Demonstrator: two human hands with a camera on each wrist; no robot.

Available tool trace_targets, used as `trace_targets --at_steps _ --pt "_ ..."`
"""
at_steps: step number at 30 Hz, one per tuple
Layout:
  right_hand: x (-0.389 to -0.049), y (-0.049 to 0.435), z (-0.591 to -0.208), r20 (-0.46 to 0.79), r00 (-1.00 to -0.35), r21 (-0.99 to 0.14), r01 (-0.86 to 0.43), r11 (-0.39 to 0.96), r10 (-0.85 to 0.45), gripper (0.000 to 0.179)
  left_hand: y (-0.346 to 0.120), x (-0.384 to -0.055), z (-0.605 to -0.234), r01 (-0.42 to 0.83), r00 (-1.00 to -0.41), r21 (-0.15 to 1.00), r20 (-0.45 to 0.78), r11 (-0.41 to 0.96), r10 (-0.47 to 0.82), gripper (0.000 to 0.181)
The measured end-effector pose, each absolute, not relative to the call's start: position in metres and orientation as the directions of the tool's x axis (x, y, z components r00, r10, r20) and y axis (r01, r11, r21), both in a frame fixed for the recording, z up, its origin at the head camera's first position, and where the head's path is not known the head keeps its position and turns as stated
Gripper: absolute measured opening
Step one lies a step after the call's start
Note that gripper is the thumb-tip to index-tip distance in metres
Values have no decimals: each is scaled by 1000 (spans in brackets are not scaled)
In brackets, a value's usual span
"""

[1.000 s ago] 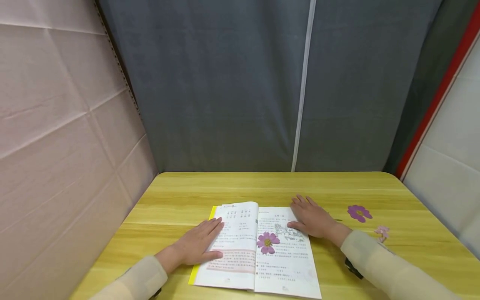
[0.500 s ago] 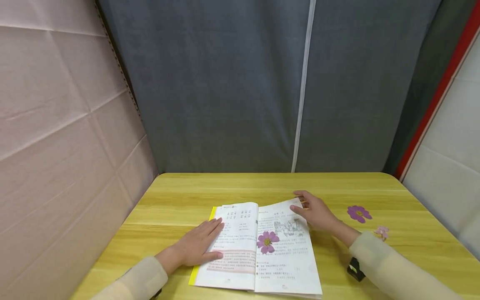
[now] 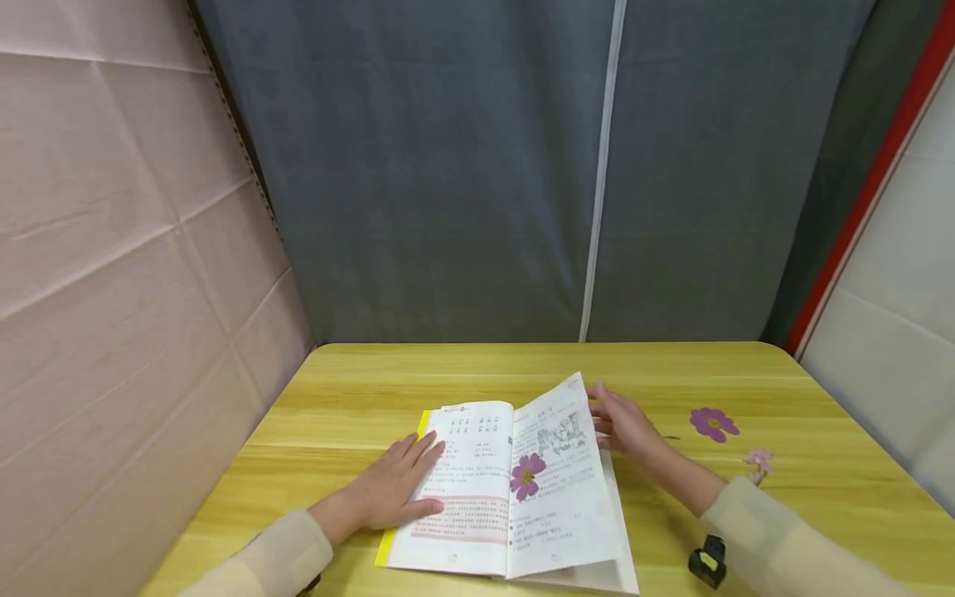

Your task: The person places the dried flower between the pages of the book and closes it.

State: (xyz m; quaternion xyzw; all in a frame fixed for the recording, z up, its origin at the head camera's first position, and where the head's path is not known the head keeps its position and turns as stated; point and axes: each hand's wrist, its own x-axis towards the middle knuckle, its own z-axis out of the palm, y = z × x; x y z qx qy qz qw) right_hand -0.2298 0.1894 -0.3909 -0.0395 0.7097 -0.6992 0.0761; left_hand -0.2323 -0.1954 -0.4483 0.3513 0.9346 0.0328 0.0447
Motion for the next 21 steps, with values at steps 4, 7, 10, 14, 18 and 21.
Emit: trace_targets --at_steps 4,7,10,14,18,21 --pt "-220 180 -394 -19 -964 -995 44 -90 -265 76 -195 -232 -449 630 -769 117 -47 768 638 90" --pt "-212 172 -396 21 -947 -995 11 -98 -322 82 -194 -232 -451 610 -786 114 -37 784 617 91" --pt "-205 163 -398 47 -938 -996 -19 -83 -342 82 -193 -231 -451 593 -801 99 -30 799 598 92" --pt "-196 151 -403 86 -933 -996 -88 -12 -349 69 -193 -231 -452 570 -819 85 -28 817 573 94" --pt "-189 137 -408 152 -908 -974 -205 98 -390 56 -193 -230 -452 553 -830 79 -33 829 557 94" --pt "-184 128 -410 200 -870 -936 -306 176 -451 54 -192 -231 -451 541 -837 89 -35 836 546 93"
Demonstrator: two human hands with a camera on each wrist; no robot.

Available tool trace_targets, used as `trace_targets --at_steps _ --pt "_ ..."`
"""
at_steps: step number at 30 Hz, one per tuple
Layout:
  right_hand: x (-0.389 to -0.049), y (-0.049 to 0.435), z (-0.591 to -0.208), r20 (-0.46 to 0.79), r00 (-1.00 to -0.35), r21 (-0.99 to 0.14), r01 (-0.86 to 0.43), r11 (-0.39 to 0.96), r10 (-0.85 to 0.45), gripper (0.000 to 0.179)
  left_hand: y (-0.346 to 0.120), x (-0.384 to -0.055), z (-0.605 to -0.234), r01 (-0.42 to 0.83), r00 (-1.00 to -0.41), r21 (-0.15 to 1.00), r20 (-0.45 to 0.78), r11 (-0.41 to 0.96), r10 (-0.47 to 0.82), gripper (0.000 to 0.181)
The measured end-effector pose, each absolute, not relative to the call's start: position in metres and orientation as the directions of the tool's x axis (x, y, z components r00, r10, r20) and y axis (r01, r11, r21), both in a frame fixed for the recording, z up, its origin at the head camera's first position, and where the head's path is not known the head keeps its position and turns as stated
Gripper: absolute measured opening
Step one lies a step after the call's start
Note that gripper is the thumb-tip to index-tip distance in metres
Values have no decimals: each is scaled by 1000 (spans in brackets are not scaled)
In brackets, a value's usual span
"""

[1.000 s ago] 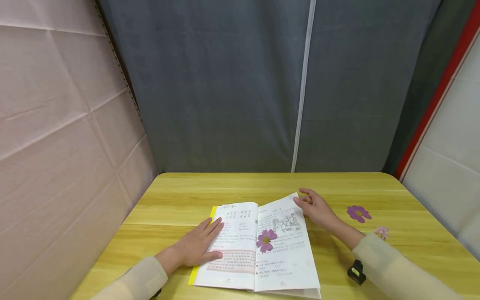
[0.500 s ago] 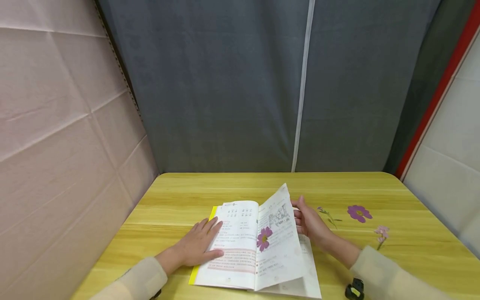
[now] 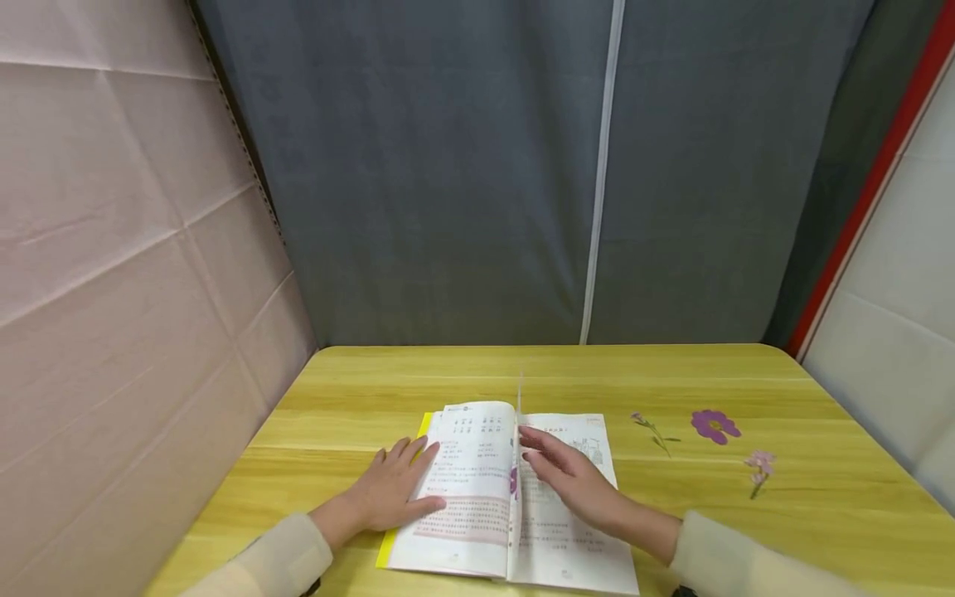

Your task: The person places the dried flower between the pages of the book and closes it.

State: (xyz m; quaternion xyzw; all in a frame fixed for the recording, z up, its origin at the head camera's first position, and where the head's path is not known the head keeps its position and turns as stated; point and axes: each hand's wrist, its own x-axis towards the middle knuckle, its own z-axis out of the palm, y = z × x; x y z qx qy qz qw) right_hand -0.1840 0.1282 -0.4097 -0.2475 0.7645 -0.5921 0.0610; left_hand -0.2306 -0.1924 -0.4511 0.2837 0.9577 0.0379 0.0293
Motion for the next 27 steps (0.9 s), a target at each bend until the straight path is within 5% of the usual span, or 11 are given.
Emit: trace_targets --at_steps 10,17,27 --pt "-179 107 -418 204 -751 -676 -572 464 -628 89 -198 -233 -452 557 -824 153 -16 816 566 81" --pt "-175 97 -422 159 -673 -525 -677 516 -722 80 -202 -230 -451 595 -800 121 -2 794 600 59" --pt "-173 91 -426 184 -562 -343 -806 483 -806 69 -205 -229 -449 543 -835 170 0 823 551 58"
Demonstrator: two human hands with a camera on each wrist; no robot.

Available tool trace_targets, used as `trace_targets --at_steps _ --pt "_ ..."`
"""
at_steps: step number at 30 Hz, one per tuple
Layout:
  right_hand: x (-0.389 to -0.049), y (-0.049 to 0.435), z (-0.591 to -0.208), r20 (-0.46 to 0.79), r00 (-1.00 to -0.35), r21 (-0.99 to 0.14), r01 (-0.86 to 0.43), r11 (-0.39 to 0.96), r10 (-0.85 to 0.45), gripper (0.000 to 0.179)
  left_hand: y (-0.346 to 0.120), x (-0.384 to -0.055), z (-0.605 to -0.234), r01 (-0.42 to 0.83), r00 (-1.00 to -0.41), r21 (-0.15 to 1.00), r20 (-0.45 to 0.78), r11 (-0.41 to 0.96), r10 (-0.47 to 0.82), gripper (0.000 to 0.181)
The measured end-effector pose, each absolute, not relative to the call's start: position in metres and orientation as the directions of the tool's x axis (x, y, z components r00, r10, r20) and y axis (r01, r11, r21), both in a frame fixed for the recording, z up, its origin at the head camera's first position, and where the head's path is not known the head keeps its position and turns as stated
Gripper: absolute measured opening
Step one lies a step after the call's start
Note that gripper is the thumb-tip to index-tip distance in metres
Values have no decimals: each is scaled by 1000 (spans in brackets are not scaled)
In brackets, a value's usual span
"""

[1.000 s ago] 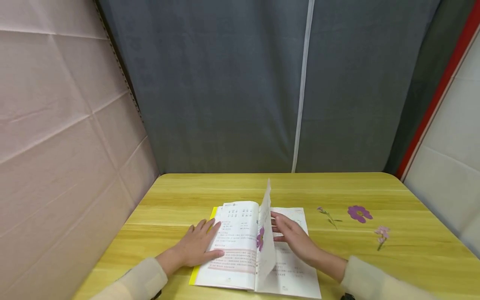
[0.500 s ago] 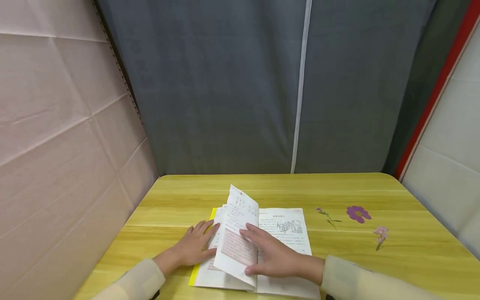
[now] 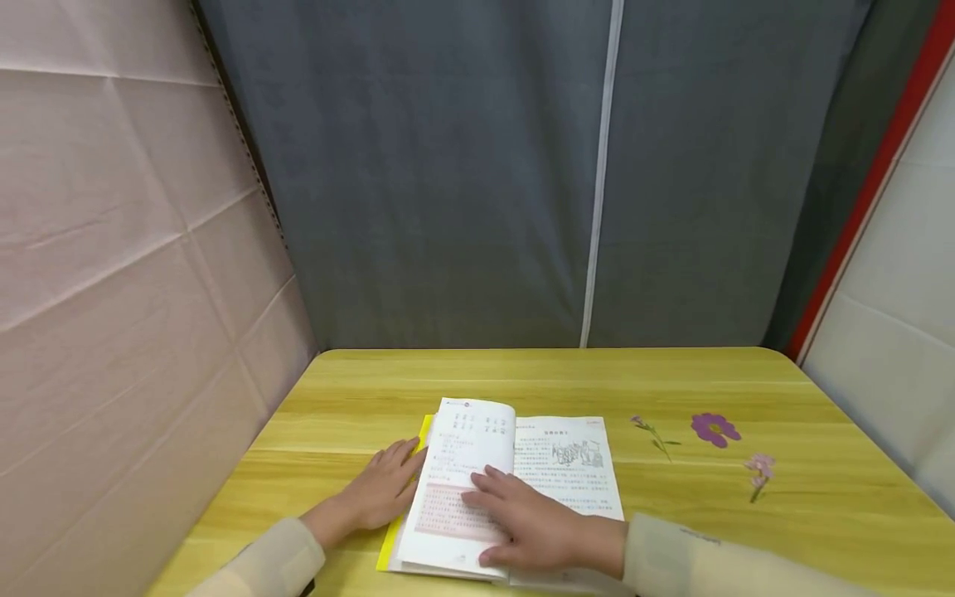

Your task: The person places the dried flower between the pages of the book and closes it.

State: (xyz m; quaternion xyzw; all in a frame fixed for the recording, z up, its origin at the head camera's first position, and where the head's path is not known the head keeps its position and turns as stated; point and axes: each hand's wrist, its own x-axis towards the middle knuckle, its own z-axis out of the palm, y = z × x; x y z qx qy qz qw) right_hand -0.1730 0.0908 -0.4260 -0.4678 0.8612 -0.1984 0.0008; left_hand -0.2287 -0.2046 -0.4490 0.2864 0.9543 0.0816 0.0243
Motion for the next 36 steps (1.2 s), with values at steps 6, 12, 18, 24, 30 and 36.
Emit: trace_targets --at_steps 6,12,18,24,30,36 --pt "-172 87 -425 122 -562 -321 -802 504 -818 67 -207 -233 -453 535 -845 161 86 830 528 52" --pt "-172 82 -425 117 -549 -243 -824 512 -828 64 -198 -236 -450 507 -856 143 197 850 477 51" --pt "-172 75 -425 94 -540 -158 -837 523 -836 60 -183 -237 -443 466 -884 180 129 866 449 62" --pt "-172 69 -425 53 -535 -124 -841 526 -843 57 -179 -234 -445 465 -883 174 21 868 469 75" --pt "-174 67 -428 24 -536 -87 -842 533 -844 55 -178 -233 -448 445 -890 172 -20 879 455 78" --pt "-175 69 -428 15 -540 -95 -839 536 -842 57 -178 -234 -449 439 -891 171 -45 882 452 80"
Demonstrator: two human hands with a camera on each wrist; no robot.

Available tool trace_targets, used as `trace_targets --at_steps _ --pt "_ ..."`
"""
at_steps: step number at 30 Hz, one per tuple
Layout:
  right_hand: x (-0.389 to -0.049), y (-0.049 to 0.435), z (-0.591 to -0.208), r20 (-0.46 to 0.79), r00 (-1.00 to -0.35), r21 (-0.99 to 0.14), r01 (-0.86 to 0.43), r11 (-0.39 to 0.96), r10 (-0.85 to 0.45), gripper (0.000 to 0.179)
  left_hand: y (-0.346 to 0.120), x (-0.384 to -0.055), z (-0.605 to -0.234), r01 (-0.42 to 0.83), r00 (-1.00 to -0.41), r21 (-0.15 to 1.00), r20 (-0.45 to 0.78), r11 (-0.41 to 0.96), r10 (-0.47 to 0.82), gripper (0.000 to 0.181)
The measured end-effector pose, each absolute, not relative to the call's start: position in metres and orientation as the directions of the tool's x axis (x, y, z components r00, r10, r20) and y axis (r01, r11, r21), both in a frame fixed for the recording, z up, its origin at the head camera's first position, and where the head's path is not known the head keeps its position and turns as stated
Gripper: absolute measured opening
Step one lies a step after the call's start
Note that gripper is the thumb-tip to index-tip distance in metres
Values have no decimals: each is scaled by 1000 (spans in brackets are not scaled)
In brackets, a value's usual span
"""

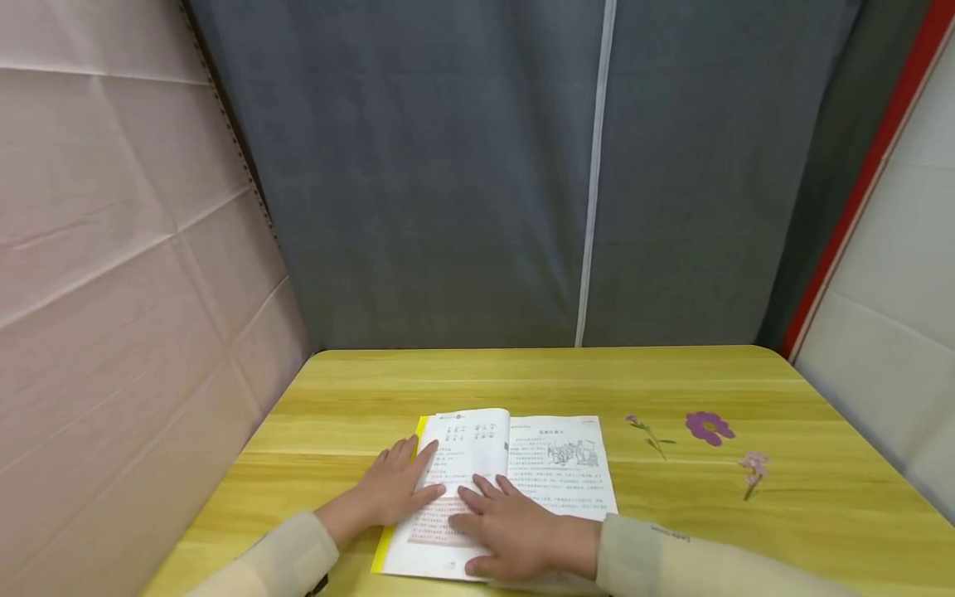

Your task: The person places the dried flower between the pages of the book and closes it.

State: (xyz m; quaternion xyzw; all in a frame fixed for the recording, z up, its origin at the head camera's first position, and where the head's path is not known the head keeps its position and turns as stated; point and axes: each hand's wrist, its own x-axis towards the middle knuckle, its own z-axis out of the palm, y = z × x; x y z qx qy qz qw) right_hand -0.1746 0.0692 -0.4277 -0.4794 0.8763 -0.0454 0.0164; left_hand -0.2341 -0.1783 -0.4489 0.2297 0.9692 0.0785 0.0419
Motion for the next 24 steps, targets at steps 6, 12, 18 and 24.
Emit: trace_targets --at_steps 6,12,18,24 --pt "-174 75 -420 68 -563 -158 -821 548 -823 62 -180 -234 -450 450 -887 170 -28 877 461 80" --pt "-174 96 -409 167 -655 -273 -749 604 -737 56 -180 -233 -451 455 -885 166 -26 875 465 78" --pt "-172 132 -406 307 -758 -378 -652 657 -575 50 -179 -233 -450 451 -886 174 -32 876 462 80" --pt "-168 172 -410 373 -846 -466 -526 712 -380 44 -180 -233 -451 451 -887 167 -24 877 461 81"
